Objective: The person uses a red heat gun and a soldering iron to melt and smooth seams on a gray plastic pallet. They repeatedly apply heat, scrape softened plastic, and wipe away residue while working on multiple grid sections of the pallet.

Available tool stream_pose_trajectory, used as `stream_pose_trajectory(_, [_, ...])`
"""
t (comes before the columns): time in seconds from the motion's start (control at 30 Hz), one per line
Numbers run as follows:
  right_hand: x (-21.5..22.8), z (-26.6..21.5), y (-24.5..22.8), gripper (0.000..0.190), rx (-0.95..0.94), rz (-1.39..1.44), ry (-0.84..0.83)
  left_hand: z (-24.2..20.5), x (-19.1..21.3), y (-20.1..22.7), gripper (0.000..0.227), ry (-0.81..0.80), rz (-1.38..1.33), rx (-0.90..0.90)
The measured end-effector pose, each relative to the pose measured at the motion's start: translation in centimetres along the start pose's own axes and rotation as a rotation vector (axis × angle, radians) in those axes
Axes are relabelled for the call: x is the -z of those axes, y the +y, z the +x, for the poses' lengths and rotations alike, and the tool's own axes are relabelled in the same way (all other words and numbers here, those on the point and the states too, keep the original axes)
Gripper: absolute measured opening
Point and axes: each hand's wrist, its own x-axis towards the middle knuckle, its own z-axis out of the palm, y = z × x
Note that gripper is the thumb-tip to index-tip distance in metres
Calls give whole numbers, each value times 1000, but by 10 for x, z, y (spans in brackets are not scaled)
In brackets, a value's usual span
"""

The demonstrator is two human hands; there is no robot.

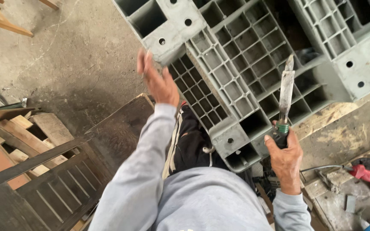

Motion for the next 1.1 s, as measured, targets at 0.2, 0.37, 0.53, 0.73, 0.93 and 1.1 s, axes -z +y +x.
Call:
stream_pose_trajectory(0.2, [-3,-4,-1,45,-14,-22,16,-82,12,15,76,-239,-701,918])
stream_pose_trajectory(0.37, [-3,-12,-4,45,-32,-44,6,-89,-25,29,69,-148,-151,1232])
stream_pose_trajectory(0.53, [-10,-25,-9,48,-124,-91,-64,-95,-28,12,66,136,-204,688])
stream_pose_trajectory(0.73, [-28,-27,-29,53,-45,23,-194,-74,-9,-32,61,81,-117,654])
stream_pose_trajectory(0.93, [-55,-23,-56,53,-165,-8,-333,-35,31,-58,57,41,-32,584])
stream_pose_trajectory(1.1, [-55,6,-77,31,119,46,-166,-5,67,-65,54,-64,78,583])
